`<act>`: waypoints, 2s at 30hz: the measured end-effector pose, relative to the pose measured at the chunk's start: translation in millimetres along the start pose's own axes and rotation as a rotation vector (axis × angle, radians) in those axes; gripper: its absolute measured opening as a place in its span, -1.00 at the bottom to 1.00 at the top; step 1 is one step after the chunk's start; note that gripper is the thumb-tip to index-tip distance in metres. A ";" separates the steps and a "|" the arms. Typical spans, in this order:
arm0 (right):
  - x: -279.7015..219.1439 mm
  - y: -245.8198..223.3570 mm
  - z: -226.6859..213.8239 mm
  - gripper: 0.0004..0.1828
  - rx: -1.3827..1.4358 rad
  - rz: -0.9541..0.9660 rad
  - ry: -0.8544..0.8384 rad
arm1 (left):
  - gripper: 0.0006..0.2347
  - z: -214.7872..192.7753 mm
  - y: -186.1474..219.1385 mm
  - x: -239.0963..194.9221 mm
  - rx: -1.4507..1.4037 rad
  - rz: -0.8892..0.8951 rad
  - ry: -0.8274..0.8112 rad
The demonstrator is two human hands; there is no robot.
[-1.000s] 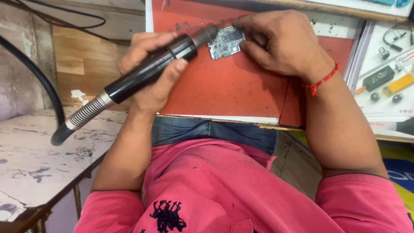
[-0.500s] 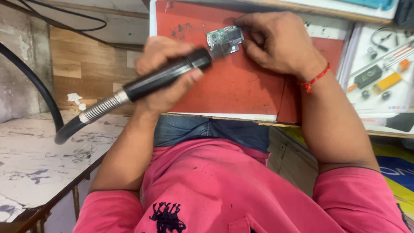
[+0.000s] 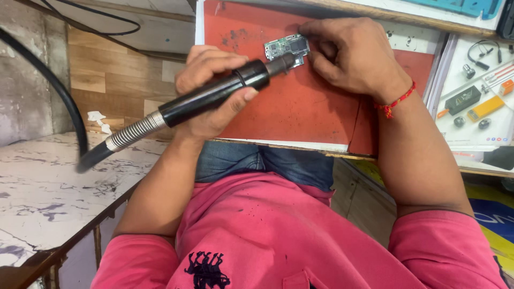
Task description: The person sits on the floor and uses a hot air gun to heat a small circuit board placed on a red mat. They repeatedly direct hot air at different areas of the board while holding it steady with the other hand. The person also briefly uses a toothbrush to clean the board surface.
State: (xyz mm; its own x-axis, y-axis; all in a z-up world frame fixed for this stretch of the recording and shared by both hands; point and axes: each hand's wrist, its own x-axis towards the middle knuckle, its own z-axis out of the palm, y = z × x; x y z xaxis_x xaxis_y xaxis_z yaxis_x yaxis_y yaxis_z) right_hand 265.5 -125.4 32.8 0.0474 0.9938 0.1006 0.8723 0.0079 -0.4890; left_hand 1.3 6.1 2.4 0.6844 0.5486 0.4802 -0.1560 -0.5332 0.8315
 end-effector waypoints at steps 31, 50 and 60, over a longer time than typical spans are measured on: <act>3.5 1.0 -0.9 -0.73 0.003 -0.032 0.050 | -0.65 -1.0 -2.1 -3.9 -0.072 -0.050 0.044; 2.2 1.3 0.9 -0.64 -0.005 -0.036 -0.003 | -0.70 -0.8 -2.0 -0.2 -0.069 -0.006 0.039; 0.1 0.7 3.3 -0.74 -0.040 -0.037 0.007 | -0.68 -2.0 -1.2 1.6 -0.046 -0.081 0.072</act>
State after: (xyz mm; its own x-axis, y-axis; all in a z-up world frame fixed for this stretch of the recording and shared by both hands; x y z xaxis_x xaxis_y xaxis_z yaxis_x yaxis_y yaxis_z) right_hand 264.5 -124.9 29.6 0.0179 0.9920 0.1246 0.8921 0.0404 -0.4500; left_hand 1.2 9.0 2.8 0.6435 0.6345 0.4282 -0.1357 -0.4560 0.8796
